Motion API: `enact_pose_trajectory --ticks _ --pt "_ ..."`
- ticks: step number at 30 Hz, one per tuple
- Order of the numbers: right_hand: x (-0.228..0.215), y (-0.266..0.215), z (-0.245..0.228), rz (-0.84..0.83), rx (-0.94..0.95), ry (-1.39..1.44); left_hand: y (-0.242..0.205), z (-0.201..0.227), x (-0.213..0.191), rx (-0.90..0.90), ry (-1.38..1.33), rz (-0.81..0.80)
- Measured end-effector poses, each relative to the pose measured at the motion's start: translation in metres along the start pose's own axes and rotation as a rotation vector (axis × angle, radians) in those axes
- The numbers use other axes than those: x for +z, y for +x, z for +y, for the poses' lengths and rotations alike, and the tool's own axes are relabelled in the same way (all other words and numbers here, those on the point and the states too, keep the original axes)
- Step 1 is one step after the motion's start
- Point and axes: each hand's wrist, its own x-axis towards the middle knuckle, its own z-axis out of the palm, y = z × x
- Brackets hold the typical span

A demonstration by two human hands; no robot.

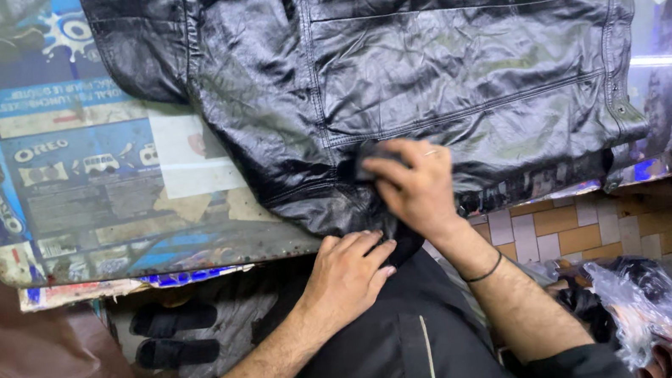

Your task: The person wipes a black leather jacket laid on a table using a dark cloth. They repeatedly rub the sleeves, front panels, and collar area, occasionally repositioning the jacket to access different sections.

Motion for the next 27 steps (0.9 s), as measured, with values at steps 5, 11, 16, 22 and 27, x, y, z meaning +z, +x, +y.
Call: enact_pose_trajectory --ticks 5,11,16,22,27 --pt "-0.008 -0.016 0.002 0.081 0.087 0.017 -0.004 0.0 -0.002 -0.035 -0.032 0.006" --pt "-0.029 -0.05 0.033 0.182 0.269 -0.06 0.004 0.01 0.002 -0.071 0.003 0.029" --pt "-0.051 -0.067 0.069 0.11 0.238 -0.038 0.014 0.024 0.006 -0.191 0.022 0.018" --pt "-0.057 -0.062 0.089 0.156 0.248 0.41 0.008 0.043 0.025 -0.337 0.129 0.429" --pt "-0.034 -0.025 0.082 -0.026 -0.078 0.557 0.017 0.024 0.048 -0.738 -0.207 1.04"
